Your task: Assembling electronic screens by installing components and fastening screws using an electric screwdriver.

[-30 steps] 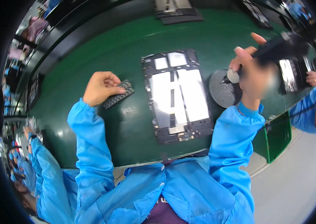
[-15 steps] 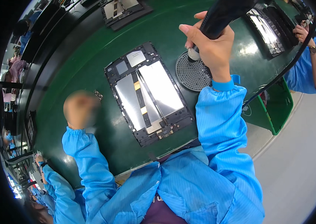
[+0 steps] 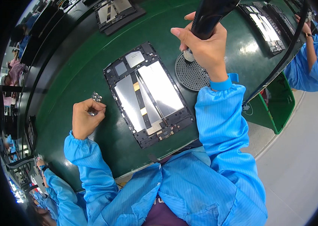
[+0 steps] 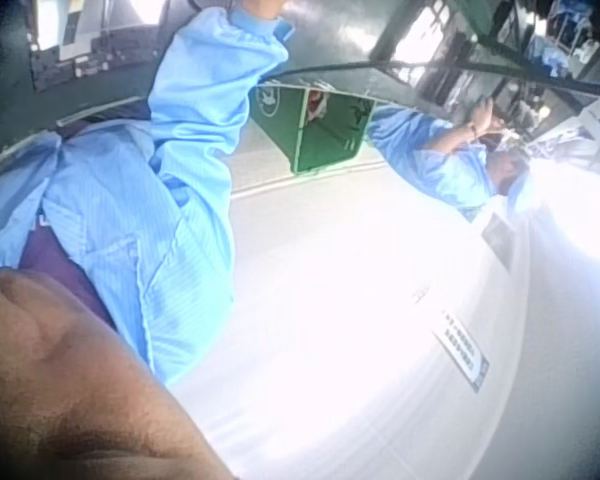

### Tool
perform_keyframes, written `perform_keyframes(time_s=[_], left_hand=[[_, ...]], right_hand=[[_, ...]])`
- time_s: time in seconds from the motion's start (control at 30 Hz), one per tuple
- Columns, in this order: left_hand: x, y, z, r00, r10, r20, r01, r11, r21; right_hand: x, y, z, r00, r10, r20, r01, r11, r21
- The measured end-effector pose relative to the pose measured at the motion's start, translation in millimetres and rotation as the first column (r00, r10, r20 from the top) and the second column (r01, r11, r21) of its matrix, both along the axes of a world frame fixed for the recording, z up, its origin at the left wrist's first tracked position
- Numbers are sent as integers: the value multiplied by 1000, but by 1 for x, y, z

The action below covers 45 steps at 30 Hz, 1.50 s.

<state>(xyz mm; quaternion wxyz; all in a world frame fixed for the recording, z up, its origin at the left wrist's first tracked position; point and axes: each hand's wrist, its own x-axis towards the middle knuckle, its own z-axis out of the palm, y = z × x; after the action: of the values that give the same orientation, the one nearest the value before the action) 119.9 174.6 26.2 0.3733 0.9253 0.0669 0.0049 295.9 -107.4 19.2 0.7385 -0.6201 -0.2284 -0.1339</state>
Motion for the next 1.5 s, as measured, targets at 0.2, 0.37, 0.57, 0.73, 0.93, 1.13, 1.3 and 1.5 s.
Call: perform_keyframes(time_s=[0.2,0.37,0.57,0.73,0.93,1.13,1.3,1.5], left_hand=[[0,-5,2,991,-42,-125,37,998,-44],[2,-14,5,943,-131,-305,98,988,-121],[-2,-26,-1,890,-204,-407,100,960,-262],[-4,-29,-11,913,-342,-223,295,930,-220],[2,-36,-24,894,-432,-121,377,869,-319],[11,25,-31,953,-151,-263,-12,848,-530],[12,46,-30,955,33,-295,-187,840,-509],[9,45,-31,966,36,-257,-165,848,-503]], right_hand=[[1,1,-3,1000,16,-3,-16,1000,-9],[1,0,-3,1000,13,18,-13,1000,-19],[-3,3,1,1000,12,8,-11,999,-30],[-19,8,25,999,-44,-31,46,997,59],[-52,56,51,974,222,42,-226,956,189],[-70,118,48,899,435,-41,-428,896,118],[-63,142,31,896,443,-23,-443,897,5],[-66,150,24,888,458,-43,-457,889,25]])
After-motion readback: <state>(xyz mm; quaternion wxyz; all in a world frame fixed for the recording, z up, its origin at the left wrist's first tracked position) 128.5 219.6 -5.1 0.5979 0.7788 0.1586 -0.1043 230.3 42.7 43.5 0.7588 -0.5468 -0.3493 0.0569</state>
